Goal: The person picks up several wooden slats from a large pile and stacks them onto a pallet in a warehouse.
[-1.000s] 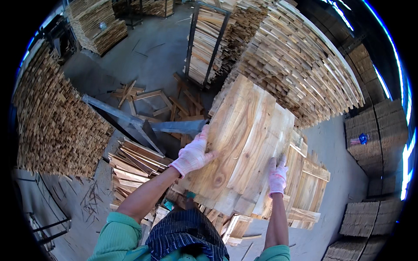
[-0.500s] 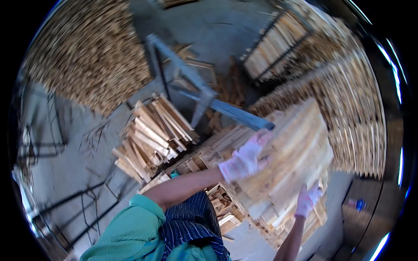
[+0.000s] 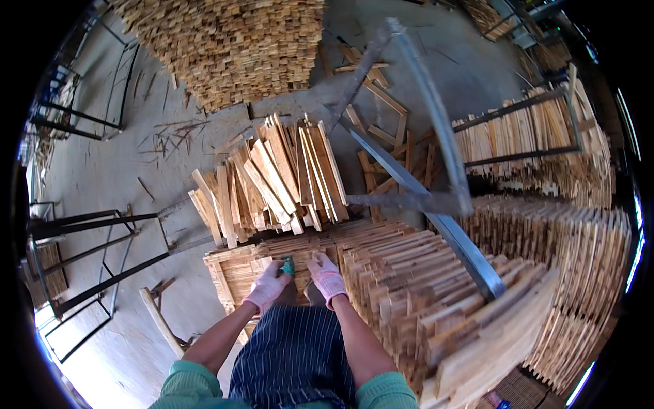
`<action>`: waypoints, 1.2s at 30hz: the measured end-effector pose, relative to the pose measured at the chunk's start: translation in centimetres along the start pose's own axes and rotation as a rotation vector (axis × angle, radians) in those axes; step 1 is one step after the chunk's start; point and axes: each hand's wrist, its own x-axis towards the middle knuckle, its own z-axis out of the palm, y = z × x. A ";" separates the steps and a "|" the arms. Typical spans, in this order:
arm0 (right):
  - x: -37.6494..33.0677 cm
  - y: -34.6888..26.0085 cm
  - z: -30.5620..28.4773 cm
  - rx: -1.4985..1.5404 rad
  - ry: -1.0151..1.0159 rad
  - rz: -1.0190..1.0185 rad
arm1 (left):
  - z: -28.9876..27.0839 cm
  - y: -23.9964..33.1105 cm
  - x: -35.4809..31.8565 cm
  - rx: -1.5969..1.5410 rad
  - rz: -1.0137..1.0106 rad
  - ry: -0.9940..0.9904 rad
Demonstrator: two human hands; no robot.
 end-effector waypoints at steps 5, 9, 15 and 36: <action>13.0 4.9 -1.4 -0.450 -0.087 0.181 | 3.3 -11.4 12.0 -0.182 -0.084 0.094; 24.3 10.0 -2.7 -0.621 -0.122 0.150 | 7.9 -16.7 24.4 -0.173 -0.073 0.111; 41.4 13.8 -6.4 -0.931 0.030 -0.103 | 14.0 -18.3 39.9 -0.289 -0.245 -0.115; 58.8 19.3 -6.5 -0.761 0.116 0.061 | 20.8 -24.5 56.6 -0.305 -0.477 -0.317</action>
